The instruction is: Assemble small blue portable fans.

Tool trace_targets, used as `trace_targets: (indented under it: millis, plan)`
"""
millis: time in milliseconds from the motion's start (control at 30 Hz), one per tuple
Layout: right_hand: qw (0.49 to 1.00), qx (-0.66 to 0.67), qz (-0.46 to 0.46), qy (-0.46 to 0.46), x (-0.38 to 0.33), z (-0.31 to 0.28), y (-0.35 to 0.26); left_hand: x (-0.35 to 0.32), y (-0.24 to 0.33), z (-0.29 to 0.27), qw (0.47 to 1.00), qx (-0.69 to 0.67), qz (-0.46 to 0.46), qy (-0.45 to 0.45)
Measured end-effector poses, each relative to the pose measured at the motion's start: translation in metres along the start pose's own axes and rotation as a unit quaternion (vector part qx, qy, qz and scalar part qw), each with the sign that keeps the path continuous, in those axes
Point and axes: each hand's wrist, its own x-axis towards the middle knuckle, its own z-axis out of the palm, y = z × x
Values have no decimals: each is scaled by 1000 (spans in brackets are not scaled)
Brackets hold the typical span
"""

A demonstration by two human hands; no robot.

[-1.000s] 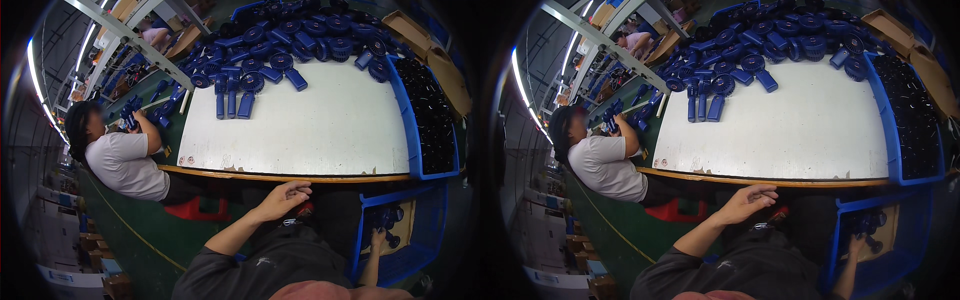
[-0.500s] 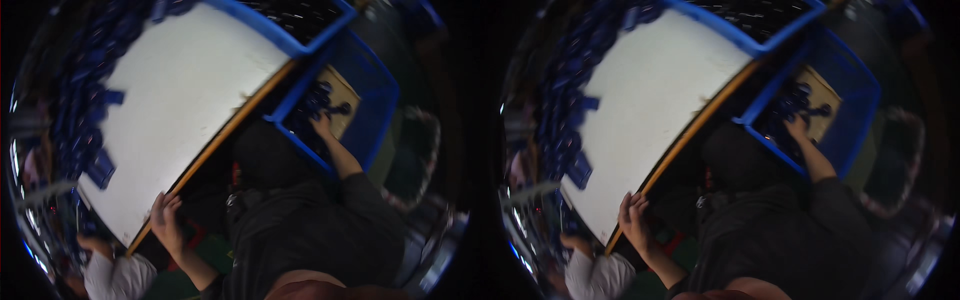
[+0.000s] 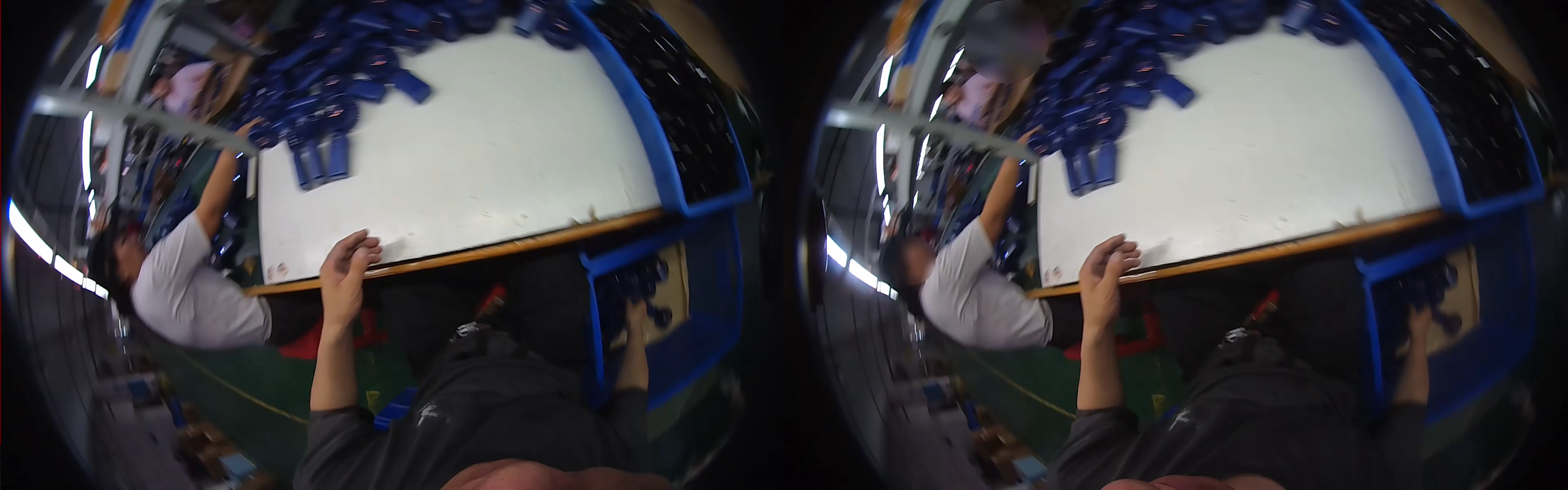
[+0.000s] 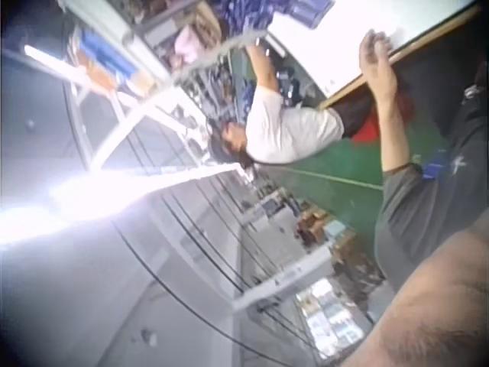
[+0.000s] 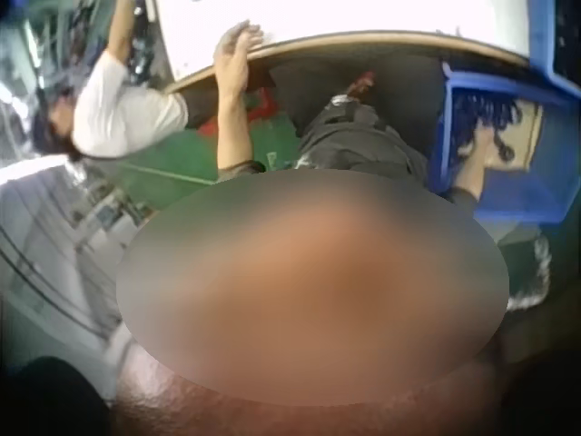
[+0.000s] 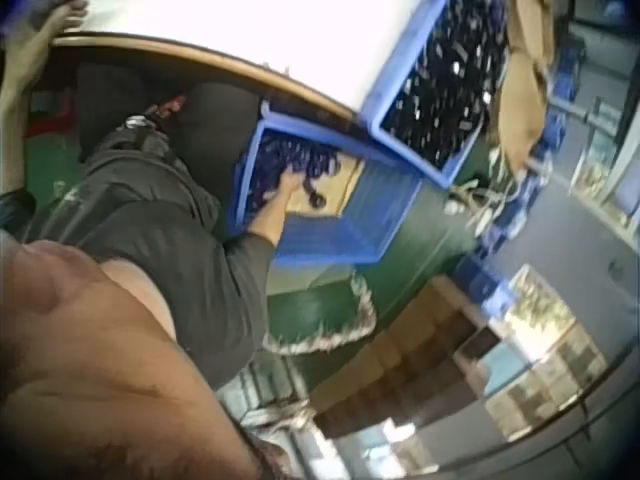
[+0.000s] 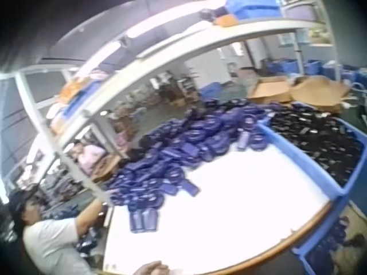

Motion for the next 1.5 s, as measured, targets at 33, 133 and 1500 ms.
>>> trace_targets:
  millis: [33, 133, 1500]
  plan:
    - [1000, 7, 14, -24, 4, 9, 16, 5, 2, 0, 1000, 5, 7, 2]
    - [998, -56, 19, -11, 11, 12, 22, 1, -5, -7, 999, -4, 18, 29]
    - [958, 240, -133, -81, -85, -107, -332, 215, -69, -144, 919, 275, 4, 283]
